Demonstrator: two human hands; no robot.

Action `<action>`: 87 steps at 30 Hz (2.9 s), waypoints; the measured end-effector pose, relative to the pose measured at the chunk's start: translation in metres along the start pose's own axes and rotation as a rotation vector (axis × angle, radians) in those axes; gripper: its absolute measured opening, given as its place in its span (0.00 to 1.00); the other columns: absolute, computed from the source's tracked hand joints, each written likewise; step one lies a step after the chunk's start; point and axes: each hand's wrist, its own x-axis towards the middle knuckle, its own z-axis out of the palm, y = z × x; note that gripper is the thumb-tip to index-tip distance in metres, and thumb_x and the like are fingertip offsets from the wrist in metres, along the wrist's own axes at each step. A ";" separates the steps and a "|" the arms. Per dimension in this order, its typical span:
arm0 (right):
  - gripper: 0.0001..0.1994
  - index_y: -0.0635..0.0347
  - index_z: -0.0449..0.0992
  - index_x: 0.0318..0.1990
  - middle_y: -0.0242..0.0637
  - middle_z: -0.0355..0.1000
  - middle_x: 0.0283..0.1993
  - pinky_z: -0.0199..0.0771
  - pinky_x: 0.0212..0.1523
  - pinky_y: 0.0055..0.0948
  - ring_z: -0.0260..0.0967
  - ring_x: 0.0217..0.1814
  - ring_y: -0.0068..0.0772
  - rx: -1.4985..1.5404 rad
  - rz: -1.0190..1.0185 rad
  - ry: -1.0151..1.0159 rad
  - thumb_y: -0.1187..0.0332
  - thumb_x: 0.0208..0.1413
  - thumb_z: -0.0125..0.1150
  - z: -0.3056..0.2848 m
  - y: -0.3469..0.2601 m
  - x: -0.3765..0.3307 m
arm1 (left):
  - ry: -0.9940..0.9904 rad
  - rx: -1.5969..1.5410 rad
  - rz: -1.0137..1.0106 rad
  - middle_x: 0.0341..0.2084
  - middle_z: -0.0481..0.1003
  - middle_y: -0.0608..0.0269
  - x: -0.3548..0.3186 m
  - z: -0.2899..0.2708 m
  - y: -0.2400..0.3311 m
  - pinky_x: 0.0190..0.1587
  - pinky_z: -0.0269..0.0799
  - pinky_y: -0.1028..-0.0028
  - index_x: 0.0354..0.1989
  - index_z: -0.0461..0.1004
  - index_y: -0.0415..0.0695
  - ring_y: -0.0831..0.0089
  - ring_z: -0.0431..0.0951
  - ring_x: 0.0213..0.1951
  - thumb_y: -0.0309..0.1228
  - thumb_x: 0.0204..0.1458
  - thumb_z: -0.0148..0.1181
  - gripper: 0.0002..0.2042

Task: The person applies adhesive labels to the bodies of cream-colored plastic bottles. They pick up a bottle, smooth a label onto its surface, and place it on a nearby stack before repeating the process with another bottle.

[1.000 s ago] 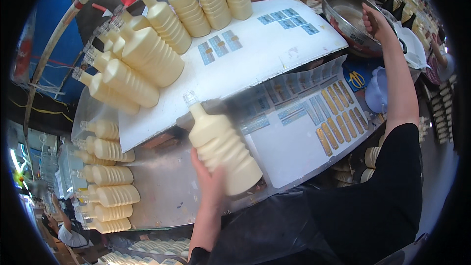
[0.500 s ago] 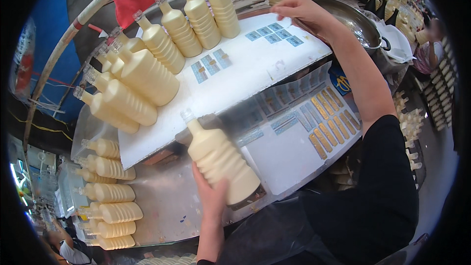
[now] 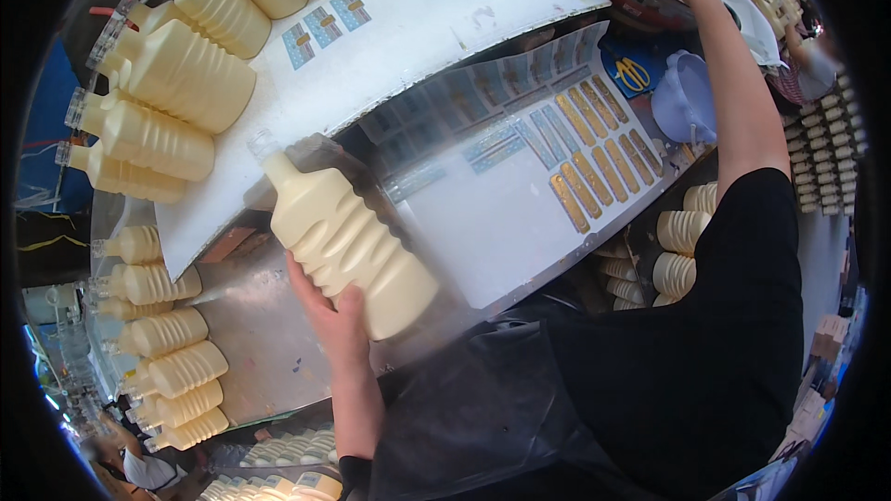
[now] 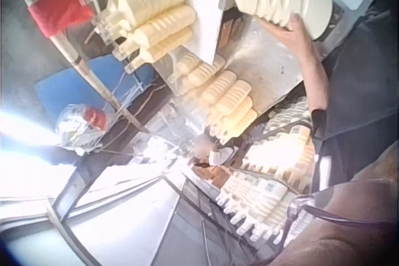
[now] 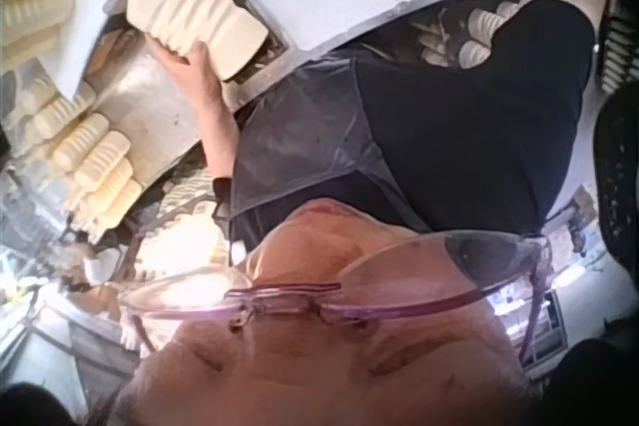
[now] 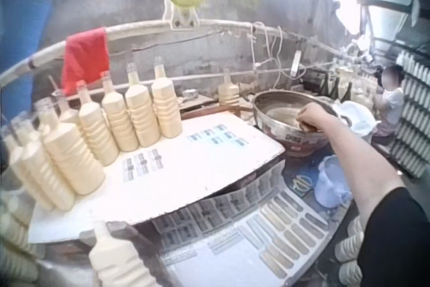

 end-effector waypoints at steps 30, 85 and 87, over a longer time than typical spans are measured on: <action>0.19 0.56 0.76 0.57 0.45 0.76 0.51 0.78 0.46 0.44 0.78 0.46 0.50 -0.103 -0.655 -0.385 0.66 0.58 0.65 0.170 -0.101 -0.364 | 0.004 -0.024 -0.033 0.69 0.60 0.46 0.006 0.004 0.007 0.70 0.60 0.63 0.77 0.45 0.36 0.59 0.65 0.68 0.27 0.51 0.65 0.46; 0.12 0.65 0.86 0.35 0.27 0.76 0.25 0.72 0.33 0.24 0.70 0.28 0.17 0.329 -0.046 -0.861 0.63 0.58 0.69 0.147 -0.118 -0.378 | -0.038 -0.248 -0.119 0.66 0.61 0.46 0.001 0.003 0.021 0.66 0.66 0.62 0.75 0.44 0.40 0.60 0.66 0.65 0.31 0.58 0.63 0.40; 0.12 0.65 0.86 0.37 0.27 0.76 0.27 0.70 0.32 0.23 0.68 0.28 0.17 0.413 0.037 -0.884 0.63 0.58 0.69 0.145 -0.156 -0.355 | -0.047 -0.218 -0.123 0.67 0.59 0.46 0.002 0.002 0.024 0.66 0.66 0.61 0.75 0.43 0.40 0.60 0.66 0.65 0.31 0.58 0.62 0.41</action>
